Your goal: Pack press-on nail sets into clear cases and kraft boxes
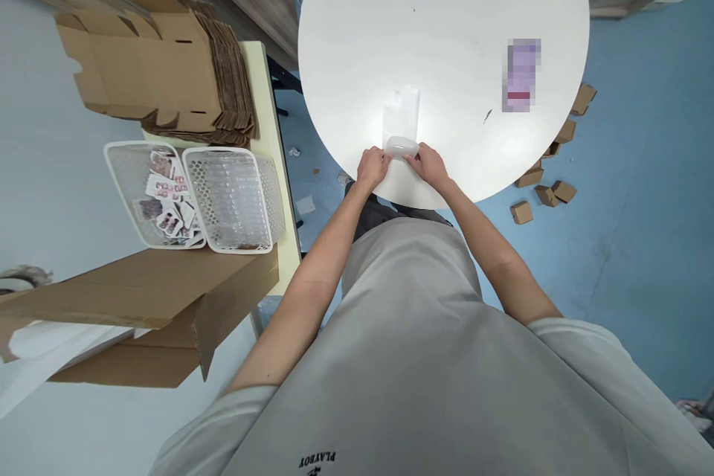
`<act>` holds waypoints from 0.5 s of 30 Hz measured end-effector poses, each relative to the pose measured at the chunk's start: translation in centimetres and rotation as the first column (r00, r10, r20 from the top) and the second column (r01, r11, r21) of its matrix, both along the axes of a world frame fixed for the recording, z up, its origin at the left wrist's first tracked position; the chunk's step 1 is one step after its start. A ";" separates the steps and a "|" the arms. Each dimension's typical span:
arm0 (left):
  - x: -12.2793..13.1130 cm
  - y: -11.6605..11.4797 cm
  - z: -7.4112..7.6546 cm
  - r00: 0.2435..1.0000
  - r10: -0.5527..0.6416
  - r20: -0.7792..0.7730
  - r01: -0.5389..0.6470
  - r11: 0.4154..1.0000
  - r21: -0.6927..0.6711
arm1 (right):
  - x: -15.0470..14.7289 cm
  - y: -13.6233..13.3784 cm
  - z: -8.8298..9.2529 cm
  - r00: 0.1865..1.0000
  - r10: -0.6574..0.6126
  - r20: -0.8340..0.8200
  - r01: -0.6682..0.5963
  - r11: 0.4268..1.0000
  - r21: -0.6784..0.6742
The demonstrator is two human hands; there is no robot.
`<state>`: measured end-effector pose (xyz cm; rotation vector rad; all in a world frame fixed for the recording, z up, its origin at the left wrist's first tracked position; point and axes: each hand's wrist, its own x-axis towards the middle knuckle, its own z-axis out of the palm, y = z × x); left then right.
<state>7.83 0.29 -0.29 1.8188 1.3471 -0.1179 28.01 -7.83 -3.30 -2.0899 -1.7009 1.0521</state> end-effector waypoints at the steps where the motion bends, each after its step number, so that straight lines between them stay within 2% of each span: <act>1: 0.4 0.2 0.1 0.999 0.032 -0.028 -0.033 0.999 -0.014 | 0.0 0.2 -0.4 0.999 -0.032 0.000 0.032 0.999 -0.005; 5: 1.4 0.5 0.8 0.990 0.096 -0.102 -0.103 0.993 -0.060 | -0.6 0.7 -1.7 0.983 -0.184 0.012 0.184 0.983 0.001; 9: 1.9 0.7 1.0 0.981 0.147 -0.123 -0.155 0.986 -0.058 | -1.3 1.4 -2.1 0.953 -0.291 0.083 0.296 0.954 -0.053; 11: 2.3 0.9 0.8 0.973 0.183 -0.142 -0.192 0.980 -0.053 | -1.5 1.8 -2.0 0.957 -0.267 0.114 0.273 0.961 -0.039; 13: 2.8 1.1 0.5 0.968 0.211 -0.135 -0.210 0.977 0.017 | -1.8 2.4 -1.7 0.973 -0.205 0.108 0.200 0.978 0.061; 15: 3.5 1.3 0.2 0.987 0.152 -0.050 -0.146 0.983 0.111 | -1.9 2.9 -1.1 0.989 -0.130 0.071 0.118 0.981 0.156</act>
